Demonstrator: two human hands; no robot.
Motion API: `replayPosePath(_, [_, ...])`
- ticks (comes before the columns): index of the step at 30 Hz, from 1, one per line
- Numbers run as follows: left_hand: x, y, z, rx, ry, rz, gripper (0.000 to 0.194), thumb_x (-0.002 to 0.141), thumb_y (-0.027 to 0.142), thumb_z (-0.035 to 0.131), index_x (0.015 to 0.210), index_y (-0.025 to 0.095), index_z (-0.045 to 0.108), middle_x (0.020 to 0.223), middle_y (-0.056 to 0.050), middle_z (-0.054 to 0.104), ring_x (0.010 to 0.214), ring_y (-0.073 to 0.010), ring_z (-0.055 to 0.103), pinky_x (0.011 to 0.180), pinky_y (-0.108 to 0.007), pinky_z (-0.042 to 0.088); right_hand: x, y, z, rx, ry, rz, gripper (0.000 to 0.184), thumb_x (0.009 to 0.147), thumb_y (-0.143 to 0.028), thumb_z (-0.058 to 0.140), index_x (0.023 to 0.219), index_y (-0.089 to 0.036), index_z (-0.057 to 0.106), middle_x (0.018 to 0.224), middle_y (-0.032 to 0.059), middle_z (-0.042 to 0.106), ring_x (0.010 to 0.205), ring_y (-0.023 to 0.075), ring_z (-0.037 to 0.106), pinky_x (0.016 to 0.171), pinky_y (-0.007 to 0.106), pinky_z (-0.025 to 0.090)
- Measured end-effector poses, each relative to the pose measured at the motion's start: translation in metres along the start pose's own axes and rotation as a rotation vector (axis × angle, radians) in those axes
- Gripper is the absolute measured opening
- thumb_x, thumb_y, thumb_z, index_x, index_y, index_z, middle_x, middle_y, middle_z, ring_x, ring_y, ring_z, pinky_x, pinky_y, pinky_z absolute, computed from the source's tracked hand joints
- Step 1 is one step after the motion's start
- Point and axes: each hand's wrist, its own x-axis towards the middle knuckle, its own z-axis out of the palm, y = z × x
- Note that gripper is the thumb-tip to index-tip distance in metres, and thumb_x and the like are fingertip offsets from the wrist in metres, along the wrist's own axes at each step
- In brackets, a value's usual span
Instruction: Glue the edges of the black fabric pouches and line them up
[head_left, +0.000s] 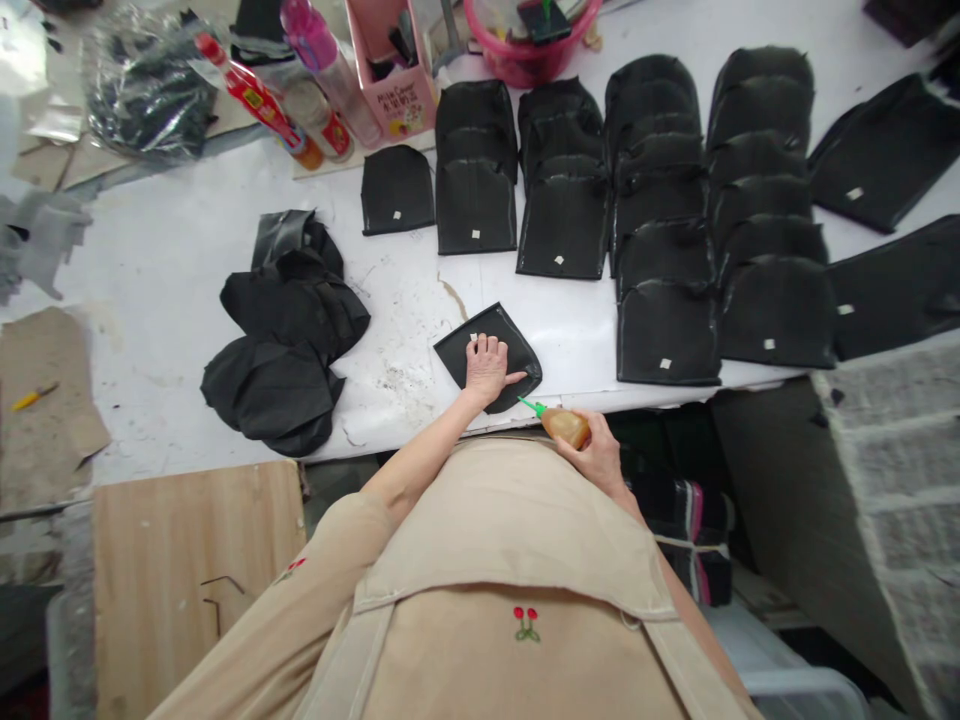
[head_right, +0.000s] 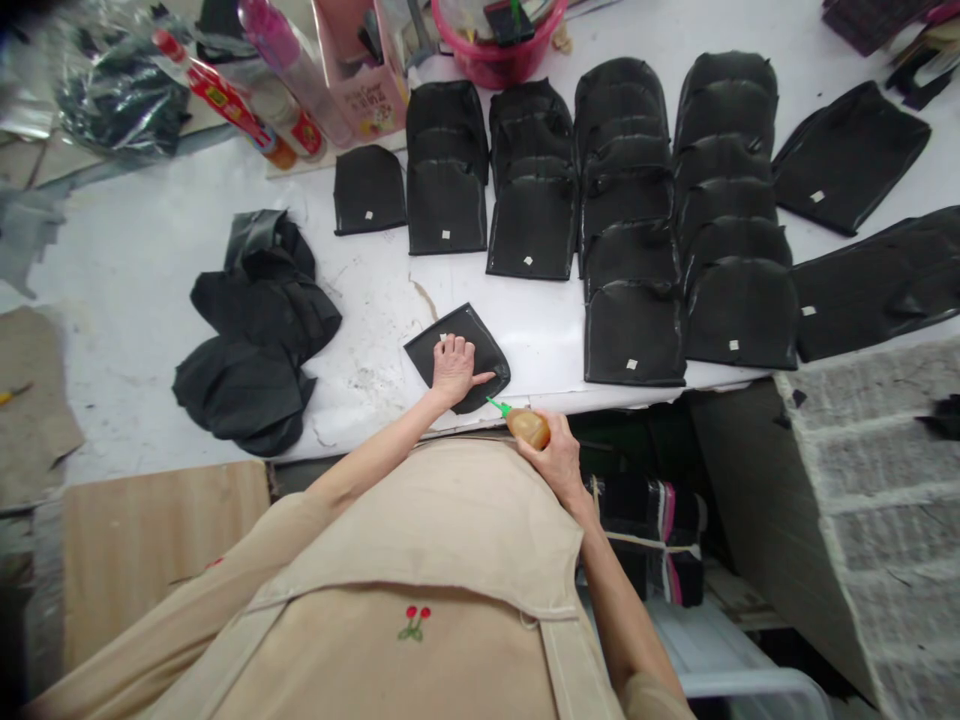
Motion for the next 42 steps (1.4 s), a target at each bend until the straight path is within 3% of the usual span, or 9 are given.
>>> replayPosePath(5, [-0.011, -0.027, -0.007, -0.131, -0.009, 0.070, 0.060, 0.083, 0.051, 0.075, 0.126, 0.012, 0.060, 0.143, -0.022, 0.052, 0.140, -0.0372, 0.042, 0.116, -0.049, 0.034, 0.001, 0.003, -0.001, -0.007, -0.024, 0.005, 0.046, 0.078, -0.042, 0.072, 0.119, -0.023, 0.061, 0.110, 0.0081, 0.066, 0.098, 0.0261, 0.065, 0.087, 0.041, 0.055])
replayPosePath(10, [-0.035, -0.052, 0.000, -0.207, -0.080, 0.200, 0.077, 0.076, 0.051, 0.081, 0.139, 0.014, 0.055, 0.151, -0.021, 0.047, 0.147, -0.0372, 0.036, 0.124, -0.053, 0.024, 0.002, 0.004, -0.002, -0.004, -0.028, 0.009, 0.047, 0.077, -0.042, 0.073, 0.119, -0.023, 0.062, 0.109, 0.0078, 0.066, 0.096, 0.0257, 0.065, 0.086, 0.040, 0.056])
replayPosePath(18, [-0.043, -0.047, 0.023, -0.233, -0.026, 0.136, 0.074, 0.080, 0.044, 0.078, 0.144, 0.017, 0.052, 0.155, -0.019, 0.043, 0.150, -0.0362, 0.032, 0.125, -0.056, 0.021, 0.002, 0.002, 0.000, 0.011, -0.081, -0.026, 0.046, 0.078, -0.042, 0.074, 0.119, -0.024, 0.062, 0.111, 0.0080, 0.067, 0.099, 0.0266, 0.065, 0.087, 0.041, 0.055])
replayPosePath(22, [-0.042, -0.051, 0.022, -0.285, -0.029, 0.141, 0.078, 0.078, 0.048, 0.079, 0.145, 0.018, 0.051, 0.156, -0.020, 0.043, 0.150, -0.0372, 0.031, 0.125, -0.058, 0.021, 0.001, 0.001, 0.003, 0.021, -0.096, -0.021, 0.046, 0.079, -0.042, 0.073, 0.120, -0.024, 0.061, 0.112, 0.0082, 0.068, 0.101, 0.0270, 0.066, 0.087, 0.042, 0.055])
replayPosePath(28, [-0.039, -0.069, 0.016, -0.330, -0.104, 0.271, 0.100, 0.065, 0.054, 0.088, 0.149, 0.016, 0.047, 0.158, -0.021, 0.039, 0.151, -0.0382, 0.029, 0.125, -0.057, 0.023, 0.002, 0.002, 0.004, 0.009, -0.085, -0.012, 0.047, 0.079, -0.042, 0.073, 0.120, -0.023, 0.061, 0.112, 0.0090, 0.068, 0.100, 0.0271, 0.066, 0.086, 0.042, 0.056])
replayPosePath(42, [-0.043, -0.062, 0.015, -0.281, -0.094, 0.233, 0.091, 0.072, 0.046, 0.086, 0.149, 0.017, 0.045, 0.159, -0.021, 0.038, 0.152, -0.0350, 0.028, 0.125, -0.055, 0.021, 0.010, -0.004, 0.007, 0.008, -0.143, -0.032, 0.046, 0.077, -0.044, 0.073, 0.117, -0.023, 0.062, 0.110, 0.0091, 0.069, 0.101, 0.0285, 0.067, 0.090, 0.044, 0.056])
